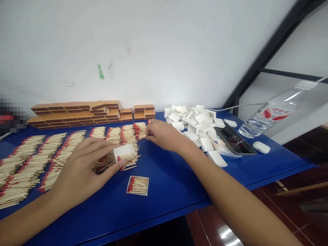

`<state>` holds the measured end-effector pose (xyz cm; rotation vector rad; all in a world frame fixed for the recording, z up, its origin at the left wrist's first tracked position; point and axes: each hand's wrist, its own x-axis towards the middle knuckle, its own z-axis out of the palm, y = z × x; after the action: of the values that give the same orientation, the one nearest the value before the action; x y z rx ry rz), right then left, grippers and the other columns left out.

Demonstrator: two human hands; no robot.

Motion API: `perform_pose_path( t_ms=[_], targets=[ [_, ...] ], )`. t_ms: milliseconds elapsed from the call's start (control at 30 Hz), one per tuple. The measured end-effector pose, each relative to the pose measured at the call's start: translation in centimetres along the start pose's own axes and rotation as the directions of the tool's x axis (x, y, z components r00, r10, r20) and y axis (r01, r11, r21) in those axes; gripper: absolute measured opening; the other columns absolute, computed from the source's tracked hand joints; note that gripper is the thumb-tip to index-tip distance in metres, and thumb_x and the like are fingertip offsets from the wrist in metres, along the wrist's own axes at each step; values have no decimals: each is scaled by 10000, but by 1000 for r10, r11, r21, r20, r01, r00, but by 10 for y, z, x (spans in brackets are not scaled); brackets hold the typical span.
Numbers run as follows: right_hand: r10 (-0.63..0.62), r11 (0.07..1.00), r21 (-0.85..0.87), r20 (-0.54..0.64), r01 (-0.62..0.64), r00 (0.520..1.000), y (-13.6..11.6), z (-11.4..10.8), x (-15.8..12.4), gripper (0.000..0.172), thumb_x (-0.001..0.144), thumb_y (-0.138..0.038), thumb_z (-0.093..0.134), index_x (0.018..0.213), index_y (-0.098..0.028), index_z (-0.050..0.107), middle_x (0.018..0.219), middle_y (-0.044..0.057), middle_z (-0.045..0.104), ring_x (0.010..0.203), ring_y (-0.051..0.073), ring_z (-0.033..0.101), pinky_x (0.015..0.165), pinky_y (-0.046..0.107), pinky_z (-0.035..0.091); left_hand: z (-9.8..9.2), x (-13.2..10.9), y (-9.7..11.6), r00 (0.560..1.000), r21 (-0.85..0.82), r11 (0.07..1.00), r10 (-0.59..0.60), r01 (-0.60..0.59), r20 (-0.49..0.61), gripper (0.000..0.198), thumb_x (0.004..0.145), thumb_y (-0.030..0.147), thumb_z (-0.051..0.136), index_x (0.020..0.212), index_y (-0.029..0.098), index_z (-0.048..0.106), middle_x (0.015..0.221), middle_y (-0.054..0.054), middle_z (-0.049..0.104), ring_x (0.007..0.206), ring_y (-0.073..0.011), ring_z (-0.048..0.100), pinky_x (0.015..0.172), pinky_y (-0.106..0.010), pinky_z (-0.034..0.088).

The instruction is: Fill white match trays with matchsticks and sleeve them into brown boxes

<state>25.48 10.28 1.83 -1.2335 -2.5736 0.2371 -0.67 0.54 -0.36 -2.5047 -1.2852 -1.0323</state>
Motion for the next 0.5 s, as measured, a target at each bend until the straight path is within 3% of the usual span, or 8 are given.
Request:
perform_pose_path(
  t_ms=[200, 500],
  targets=[
    [-5, 1000, 20, 105, 3, 994, 0, 5, 2, 126, 971, -136, 585, 859, -184, 618, 956, 89, 647, 839, 209, 578, 730, 330, 409, -2, 2, 2, 1000, 3, 1000, -3, 3, -11, 224, 942, 388, 722, 1059, 197, 725, 1039, -73, 754, 1039, -286, 633, 941, -483, 512],
    [-109, 990, 94, 73, 102, 991, 4, 4, 4, 93, 959, -119, 614, 944, -202, 652, 974, 62, 637, 897, 204, 574, 780, 316, 410, -1, 1, 1, 1000, 5, 1000, -3, 3, -6, 229, 945, 399, 718, 1060, 201, 726, 1046, -74, 752, 1046, -286, 640, 975, -484, 500]
  ],
)
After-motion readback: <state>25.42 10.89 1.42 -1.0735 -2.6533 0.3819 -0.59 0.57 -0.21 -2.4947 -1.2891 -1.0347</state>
